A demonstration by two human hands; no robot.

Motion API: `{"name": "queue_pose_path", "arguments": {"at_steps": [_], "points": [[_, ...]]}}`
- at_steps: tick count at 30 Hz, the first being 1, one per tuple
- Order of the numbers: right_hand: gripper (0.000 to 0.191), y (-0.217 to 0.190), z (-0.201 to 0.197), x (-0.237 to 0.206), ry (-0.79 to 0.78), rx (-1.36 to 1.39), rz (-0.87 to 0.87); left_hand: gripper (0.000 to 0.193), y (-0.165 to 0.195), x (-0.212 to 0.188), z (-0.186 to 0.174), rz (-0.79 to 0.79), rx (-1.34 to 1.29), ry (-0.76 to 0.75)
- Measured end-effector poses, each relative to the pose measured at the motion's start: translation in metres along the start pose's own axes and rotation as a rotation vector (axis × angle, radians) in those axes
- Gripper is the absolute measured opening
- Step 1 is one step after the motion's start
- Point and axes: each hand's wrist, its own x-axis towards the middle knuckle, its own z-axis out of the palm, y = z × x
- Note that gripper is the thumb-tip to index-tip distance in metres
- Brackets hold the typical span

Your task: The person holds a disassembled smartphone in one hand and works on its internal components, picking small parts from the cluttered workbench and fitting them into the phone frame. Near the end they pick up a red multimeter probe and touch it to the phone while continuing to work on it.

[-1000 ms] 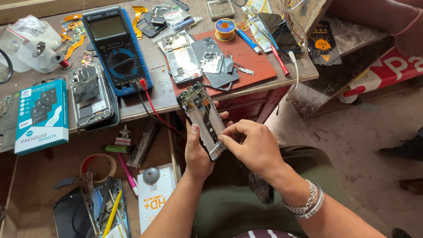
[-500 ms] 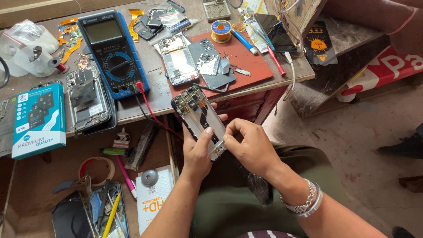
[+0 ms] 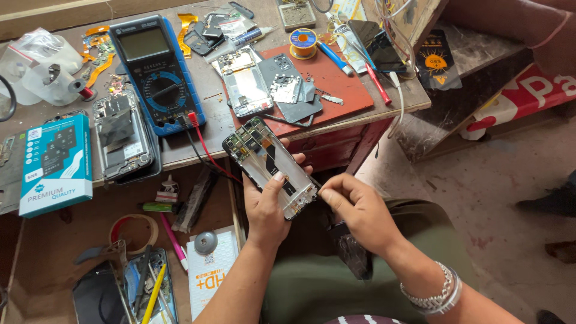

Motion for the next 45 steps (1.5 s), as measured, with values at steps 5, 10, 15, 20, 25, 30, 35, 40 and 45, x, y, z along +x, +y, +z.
{"name": "queue_pose_path", "arguments": {"at_steps": [5,10,15,20,25,30,35,40,45], "points": [[0.017,0.005,-0.011,0.012,-0.017,0.090,-0.210,0.055,0.001,-0.003,0.003,-0.083,-0.051,-0.052],[0.015,-0.011,-0.012,0.029,-0.047,0.194,-0.294,0.053,-0.005,-0.008,0.001,-0.174,-0.032,-0.118],[0.013,-0.033,-0.003,0.033,0.042,0.181,-0.174,0.049,-0.014,-0.015,-0.009,-0.298,0.004,-0.143],[0.011,-0.050,0.000,0.038,0.120,0.119,-0.233,0.051,-0.012,-0.016,-0.011,-0.379,0.038,-0.303],[0.010,-0.066,-0.017,0.053,0.007,0.151,-0.320,0.057,-0.001,-0.012,-0.001,-0.387,0.009,-0.397],[0.002,-0.068,-0.038,0.054,-0.137,0.025,-0.317,0.062,0.006,-0.010,0.002,-0.462,-0.129,-0.375],[0.002,-0.061,-0.058,0.084,-0.279,-0.022,-0.547,0.062,0.008,-0.011,0.000,-0.559,-0.197,-0.420],[0.010,-0.043,-0.056,0.100,-0.522,0.118,-0.422,0.063,0.011,-0.009,-0.002,-0.558,-0.241,-0.399],[0.022,-0.035,-0.045,0.082,-0.113,0.060,-0.320,0.066,0.009,-0.008,-0.004,-0.494,-0.221,-0.329]]}}
